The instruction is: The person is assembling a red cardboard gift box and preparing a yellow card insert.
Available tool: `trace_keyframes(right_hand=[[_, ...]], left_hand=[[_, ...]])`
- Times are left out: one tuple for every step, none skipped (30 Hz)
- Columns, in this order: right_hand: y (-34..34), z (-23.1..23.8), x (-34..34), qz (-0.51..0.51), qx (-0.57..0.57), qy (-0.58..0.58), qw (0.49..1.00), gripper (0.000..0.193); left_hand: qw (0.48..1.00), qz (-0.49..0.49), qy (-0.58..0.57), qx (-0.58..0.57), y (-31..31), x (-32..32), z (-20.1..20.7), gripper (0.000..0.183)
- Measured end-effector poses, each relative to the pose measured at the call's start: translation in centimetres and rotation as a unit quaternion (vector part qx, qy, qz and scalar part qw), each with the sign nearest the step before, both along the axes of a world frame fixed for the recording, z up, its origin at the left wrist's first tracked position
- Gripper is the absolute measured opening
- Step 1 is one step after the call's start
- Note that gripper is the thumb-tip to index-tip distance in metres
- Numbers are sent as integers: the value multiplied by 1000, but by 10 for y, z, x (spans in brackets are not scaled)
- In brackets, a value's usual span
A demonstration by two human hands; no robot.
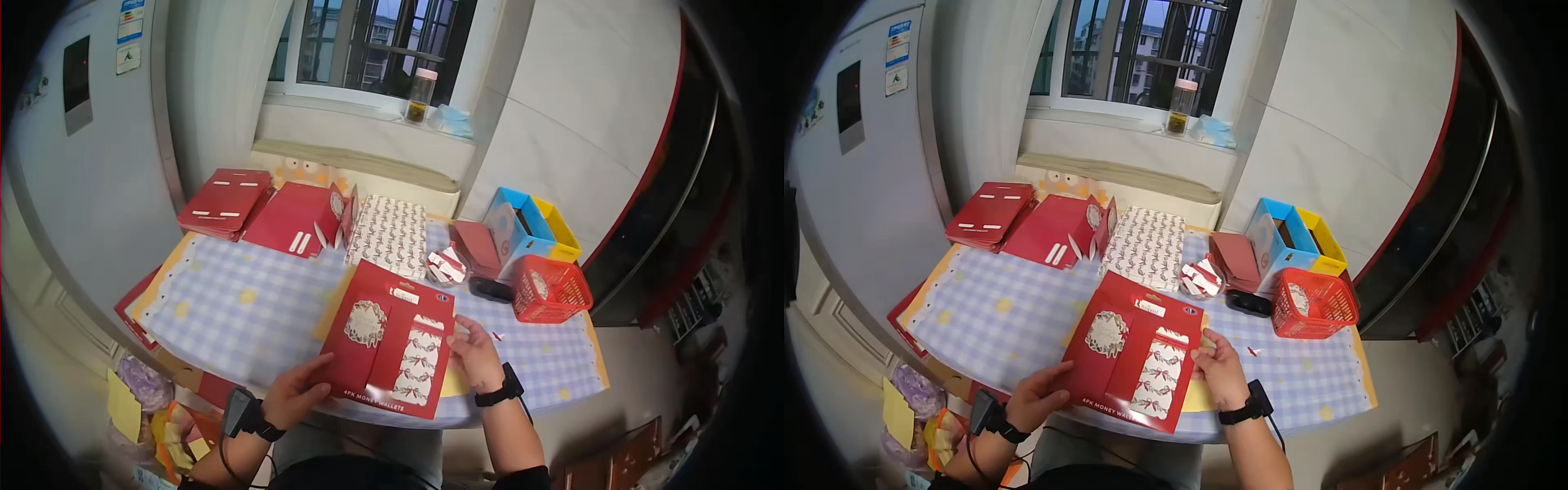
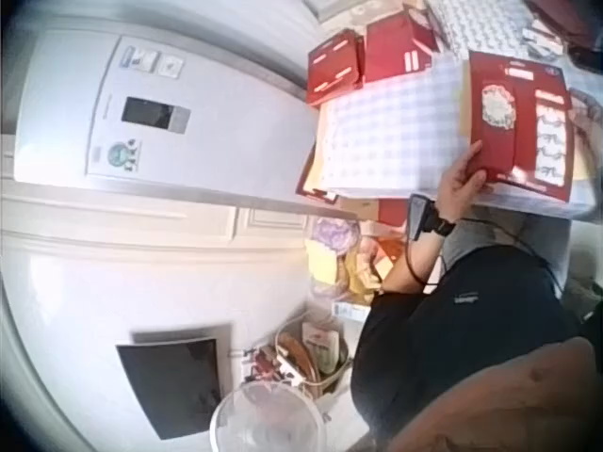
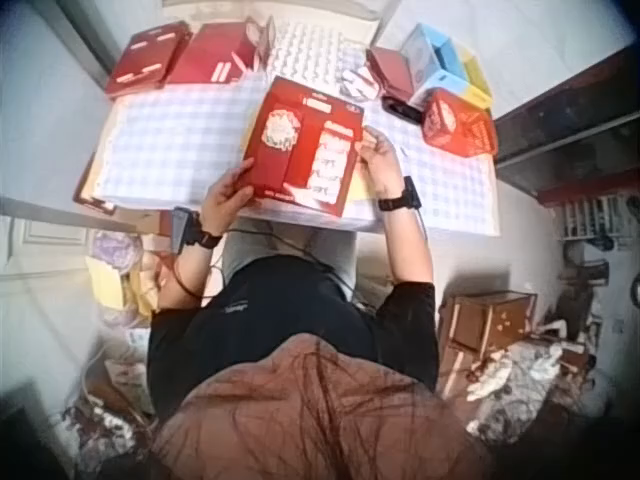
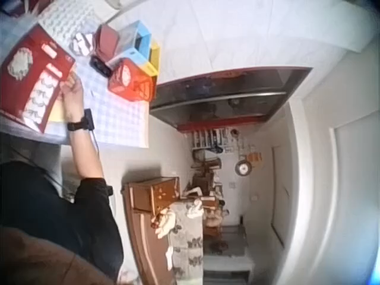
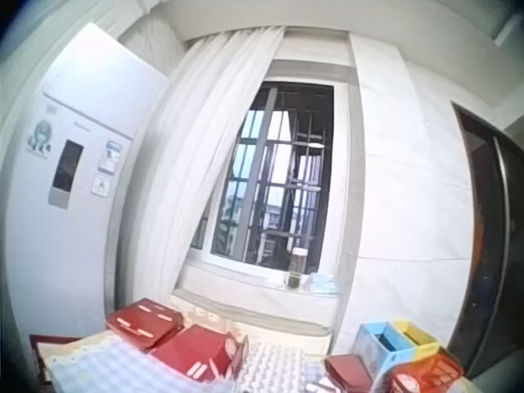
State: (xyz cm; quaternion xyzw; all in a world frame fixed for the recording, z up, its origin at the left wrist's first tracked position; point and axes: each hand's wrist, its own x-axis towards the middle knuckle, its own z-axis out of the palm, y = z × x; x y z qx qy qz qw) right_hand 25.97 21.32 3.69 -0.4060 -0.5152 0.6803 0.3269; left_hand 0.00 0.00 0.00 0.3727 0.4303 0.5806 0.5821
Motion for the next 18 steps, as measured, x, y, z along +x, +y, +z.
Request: trace_keyframes(right_hand=[[3,2,-6,-11,17,-6,1000,52],[6,1,-12,-22,35,-11,999,50],[10,-2,-18,-17,35,-7,999,50],[17,-8,-25,-28,22,-8,999,49],[24,-13,-32,-37,9,-8,999,48],[29,-19,-36,-34,12,-15,999,47],[29,-22,-35,-13,8,-16,1000,47],[30,-23,-33,-15,29,-57,998,46],[28,-28,-35,-18,51,-91,994,45],[28,-34,-32,-16,81,-84,993,45],[32,-39,-23,-14,112,-75,991,46],[37,-47,-11,-18,184,-107,977,46],[35,-49,-8,-26,258,-134,957,47],[19,-35,-18,-36,346,-196,917,48],[3,-17,-19,-54,436,-254,862,48],[-11,-7,-22,-51,459,-246,852,43],[-25,0,-24,-49,482,-239,841,37],[-38,5,-22,-5,526,-250,813,35]], left_hand=[[999,48,19,14,0,2,0,72],[994,97,38,27,-1,4,0,70],[994,101,42,27,-2,5,1,70],[984,162,75,23,-3,5,1,64],[969,223,108,19,-5,2,2,59],[964,242,108,15,-10,4,1,59],[945,271,180,21,-17,4,-1,55],[920,299,252,23,-25,4,-4,50],[911,319,260,13,-31,-5,-6,50],[919,291,264,20,-36,-10,-8,46],[927,262,267,29,-39,-14,-10,42],[923,263,279,45,-41,-19,-8,36],[918,261,293,61,-44,-24,-6,30],[910,274,308,42,-51,-32,-1,26],[904,283,319,27,-59,-36,1,22],[905,307,295,17,-66,-40,-3,18],[897,328,296,8,-77,-46,-11,18],[854,381,353,16,-89,-54,-24,17]])
